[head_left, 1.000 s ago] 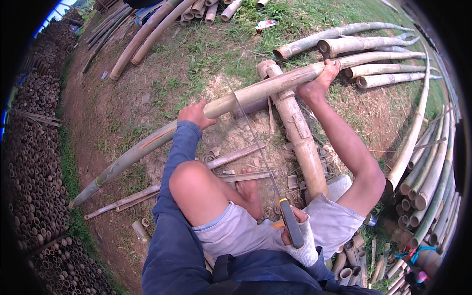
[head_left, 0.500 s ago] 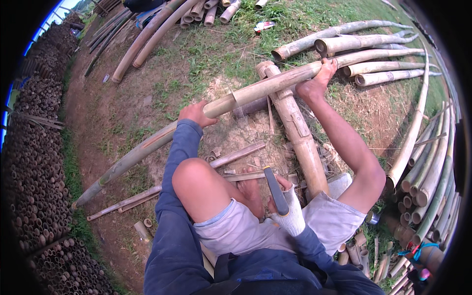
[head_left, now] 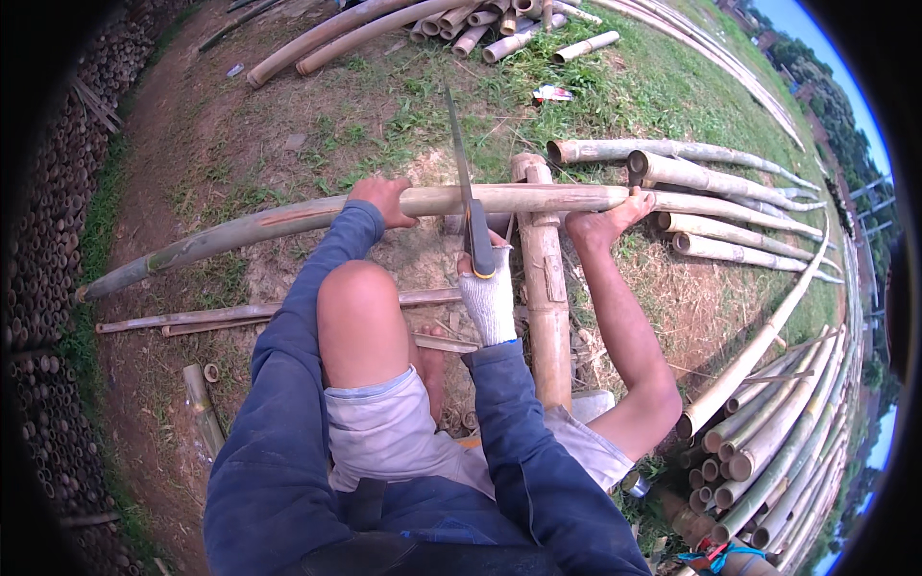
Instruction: The person sits on the ground and uses a hand saw to cut long bamboo poles into shorter sections. They repeatedly position the bamboo on a makeshift support, saw through it, and move the cut pieces aside. The person also briefly handles a small object with a string.
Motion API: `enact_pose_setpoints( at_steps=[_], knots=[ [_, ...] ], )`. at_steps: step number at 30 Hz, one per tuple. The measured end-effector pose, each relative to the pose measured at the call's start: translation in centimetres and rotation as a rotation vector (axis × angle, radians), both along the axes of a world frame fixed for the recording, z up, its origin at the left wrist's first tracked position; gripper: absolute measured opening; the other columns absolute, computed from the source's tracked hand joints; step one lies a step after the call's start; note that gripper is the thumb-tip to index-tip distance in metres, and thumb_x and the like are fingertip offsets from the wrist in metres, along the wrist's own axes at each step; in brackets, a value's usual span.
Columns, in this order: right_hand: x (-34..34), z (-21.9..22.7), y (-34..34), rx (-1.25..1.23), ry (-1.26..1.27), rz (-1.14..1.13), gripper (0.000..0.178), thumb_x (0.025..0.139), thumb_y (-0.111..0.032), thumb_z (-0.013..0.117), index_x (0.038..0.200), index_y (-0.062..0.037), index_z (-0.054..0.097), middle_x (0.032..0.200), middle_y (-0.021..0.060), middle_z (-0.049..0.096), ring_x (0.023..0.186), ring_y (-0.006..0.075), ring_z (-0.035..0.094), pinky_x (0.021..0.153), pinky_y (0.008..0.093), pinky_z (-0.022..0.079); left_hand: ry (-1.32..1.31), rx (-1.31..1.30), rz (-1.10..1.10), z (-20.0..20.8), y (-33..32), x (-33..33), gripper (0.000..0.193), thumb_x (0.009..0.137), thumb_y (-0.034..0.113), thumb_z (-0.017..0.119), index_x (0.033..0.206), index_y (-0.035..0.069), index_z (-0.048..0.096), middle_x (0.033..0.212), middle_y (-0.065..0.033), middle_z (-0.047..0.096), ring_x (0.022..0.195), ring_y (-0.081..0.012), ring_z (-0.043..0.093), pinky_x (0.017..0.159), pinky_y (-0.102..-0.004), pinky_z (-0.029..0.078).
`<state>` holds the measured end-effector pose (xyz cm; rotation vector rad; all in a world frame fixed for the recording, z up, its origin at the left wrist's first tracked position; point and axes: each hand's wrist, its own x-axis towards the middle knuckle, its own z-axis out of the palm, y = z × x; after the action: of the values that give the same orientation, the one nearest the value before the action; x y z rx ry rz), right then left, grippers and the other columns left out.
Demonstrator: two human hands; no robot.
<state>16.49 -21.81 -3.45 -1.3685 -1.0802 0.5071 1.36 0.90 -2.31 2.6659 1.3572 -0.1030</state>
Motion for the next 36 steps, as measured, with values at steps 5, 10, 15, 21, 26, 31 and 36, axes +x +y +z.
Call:
enact_pose_setpoints(
  at_steps=[5, 10, 15, 21, 26, 31, 36],
  knots=[
    [-4.6, 3.6, -19.7, -0.317, -0.171, -0.013, 0.062, 0.09, -0.001, 0.066, 0.148, 0.0033, 0.043, 0.134, 0.0204, 0.055, 0.115, 0.0273, 0.061, 0.101, 0.0388, 0.049, -0.032, -0.016, -0.021, 0.0, 0.9, -0.4, 0.081, 0.068, 0.062, 0.086, 0.132, 0.016, 0.067, 0.109, -0.0177, 0.079, 0.101, -0.0363, 0.076, 0.096, -0.0481, 0.059],
    [-4.5, 6.3, -22.3, -0.331, -0.143, 0.016, 0.057, 0.094, -0.005, 0.064, 0.146, 0.0036, 0.044, 0.13, 0.0166, 0.056, 0.114, 0.0246, 0.059, 0.102, 0.0386, 0.048, 0.0, -0.03, -0.013, -0.3, 1.0, -0.4, 0.084, 0.07, 0.064, 0.085, 0.139, 0.018, 0.065, 0.109, -0.0168, 0.079, 0.101, -0.0357, 0.076, 0.096, -0.0482, 0.059],
    [0.3, 1.1, -1.8, -0.159, -0.062, -0.005, 0.052, 0.094, 0.001, 0.067, 0.143, -0.0028, 0.048, 0.122, 0.0122, 0.06, 0.105, 0.0201, 0.062, 0.097, 0.0344, 0.051, -0.005, -0.033, -0.002, 0.2, 0.5, -0.4, 0.085, 0.071, 0.066, 0.083, 0.14, 0.019, 0.065, 0.109, -0.0171, 0.079, 0.1, -0.0355, 0.076, 0.096, -0.048, 0.059],
    [-1.9, 0.7, -8.7, -0.176, 0.044, 0.02, 0.057, 0.094, 0.002, 0.066, 0.147, -0.0008, 0.045, 0.134, 0.0158, 0.056, 0.114, 0.0234, 0.06, 0.101, 0.0365, 0.05, -0.024, 0.011, -0.038, 0.8, 1.1, -0.6, 0.086, 0.07, 0.066, 0.084, 0.139, 0.019, 0.065, 0.106, -0.0167, 0.079, 0.099, -0.0353, 0.076, 0.094, -0.0482, 0.06],
    [-5.5, 4.8, -26.0, -0.282, 0.016, 0.052, 0.056, 0.097, -0.01, 0.066, 0.147, 0.0028, 0.044, 0.137, 0.0185, 0.052, 0.118, 0.025, 0.057, 0.104, 0.0401, 0.047, -0.033, -0.012, -0.047, -0.1, 1.1, -0.5, 0.081, 0.071, 0.062, 0.086, 0.136, 0.017, 0.067, 0.107, -0.0161, 0.079, 0.102, -0.0345, 0.076, 0.094, -0.0476, 0.06],
    [-2.7, 4.6, -17.9, -0.314, -0.177, 0.026, 0.054, 0.097, -0.003, 0.065, 0.147, 0.0006, 0.045, 0.131, 0.0154, 0.055, 0.112, 0.0221, 0.057, 0.101, 0.0365, 0.048, 0.004, -0.039, -0.011, -0.1, 1.2, -0.3, 0.083, 0.073, 0.065, 0.084, 0.138, 0.018, 0.066, 0.109, -0.0163, 0.079, 0.103, -0.0345, 0.075, 0.095, -0.0478, 0.06],
    [0.6, 0.6, 1.8, -0.048, -0.068, 0.015, 0.05, 0.095, 0.001, 0.066, 0.141, -0.0022, 0.048, 0.118, 0.0145, 0.064, 0.104, 0.024, 0.064, 0.098, 0.0362, 0.051, 0.017, -0.04, -0.017, 0.5, 0.7, -0.3, 0.085, 0.072, 0.067, 0.084, 0.14, 0.019, 0.065, 0.11, -0.0166, 0.078, 0.105, -0.0339, 0.075, 0.095, -0.0476, 0.06]
  ],
)
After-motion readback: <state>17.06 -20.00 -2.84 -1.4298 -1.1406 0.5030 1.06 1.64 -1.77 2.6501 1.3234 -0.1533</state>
